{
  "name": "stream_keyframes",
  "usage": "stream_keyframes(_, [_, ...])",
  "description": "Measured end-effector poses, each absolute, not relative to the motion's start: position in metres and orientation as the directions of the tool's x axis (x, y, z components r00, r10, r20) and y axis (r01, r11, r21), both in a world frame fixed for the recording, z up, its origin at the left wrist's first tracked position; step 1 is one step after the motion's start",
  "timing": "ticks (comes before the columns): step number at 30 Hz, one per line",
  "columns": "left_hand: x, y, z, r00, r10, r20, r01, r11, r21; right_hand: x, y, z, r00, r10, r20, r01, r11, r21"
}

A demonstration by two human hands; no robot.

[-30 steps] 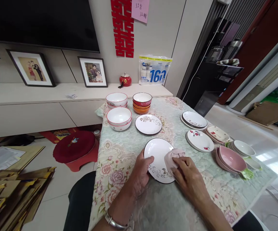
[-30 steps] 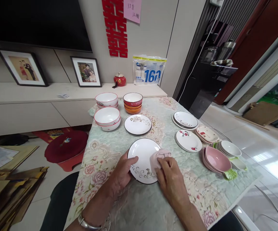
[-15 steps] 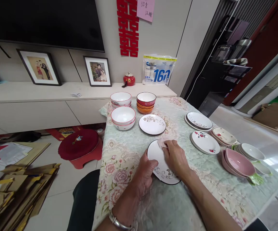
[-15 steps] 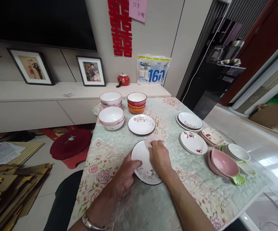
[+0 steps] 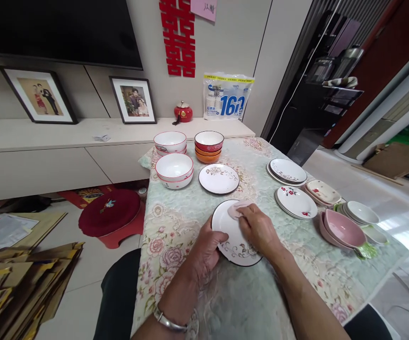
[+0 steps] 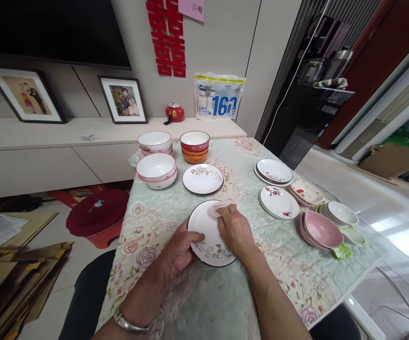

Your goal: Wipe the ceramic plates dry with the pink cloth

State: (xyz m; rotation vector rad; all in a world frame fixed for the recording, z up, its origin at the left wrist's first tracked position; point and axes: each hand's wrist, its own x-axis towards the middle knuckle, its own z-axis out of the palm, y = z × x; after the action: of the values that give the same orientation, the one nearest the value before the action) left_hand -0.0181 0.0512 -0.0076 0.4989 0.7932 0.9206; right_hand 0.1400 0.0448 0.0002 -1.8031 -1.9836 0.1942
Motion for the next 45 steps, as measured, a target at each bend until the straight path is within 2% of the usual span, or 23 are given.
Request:
stream_keyframes(9, [-0.018, 0.050, -0.006, 0.339, 0.833, -0.437, -0.489, 0.553, 0.675, 0.162, 0.043, -0.011, 0.072, 0.937, 0.341, 0.924, 0.066, -0.377])
stream_keyframes(14, [-0.017, 0.050, -0.008, 0.333, 0.839, -0.431, -0.496, 0.544, 0.677, 0.147, 0.044, -0.007, 0.142, 0.937, 0.319, 0.969, -0.065, -0.240])
stream_keyframes(18, [-0.016, 0.050, -0.007, 0.319, 0.856, -0.407, -0.511, 0.517, 0.687, 0.133, 0.051, -0.008, 0.114, 0.935, 0.334, 0.984, -0.061, -0.166])
stream_keyframes(21, [-0.015, 0.050, -0.005, 0.332, 0.855, -0.397, -0.520, 0.517, 0.680, 0.122, 0.057, -0.009, 0.050, 0.929, 0.366, 0.974, 0.036, -0.226])
stream_keyframes(25, [-0.017, 0.049, -0.004, 0.371, 0.853, -0.367, -0.536, 0.520, 0.665, 0.109, 0.057, -0.006, -0.113, 0.917, 0.382, 0.892, 0.263, -0.367])
stream_keyframes(29, [-0.019, 0.050, -0.003, 0.424, 0.851, -0.312, -0.626, 0.524, 0.578, 0.106, 0.047, -0.004, -0.232, 0.914, 0.334, 0.763, 0.384, -0.520])
stream_keyframes(33, [-0.021, 0.053, -0.001, 0.507, 0.789, -0.347, -0.657, 0.614, 0.437, 0.111, 0.029, -0.002, -0.289, 0.922, 0.258, 0.652, 0.387, -0.652])
stream_keyframes(37, [-0.020, 0.055, -0.001, 0.502, 0.756, -0.421, -0.651, 0.650, 0.391, 0.119, 0.007, 0.004, -0.344, 0.923, 0.172, 0.582, 0.353, -0.733])
stream_keyframes(42, [-0.015, 0.054, -0.007, 0.442, 0.762, -0.474, -0.640, 0.638, 0.428, 0.141, -0.005, 0.009, -0.373, 0.921, 0.113, 0.617, 0.337, -0.711])
stream_keyframes(45, [-0.013, 0.052, -0.010, 0.409, 0.793, -0.451, -0.640, 0.602, 0.477, 0.149, -0.002, 0.003, -0.248, 0.961, 0.120, 0.713, 0.265, -0.650])
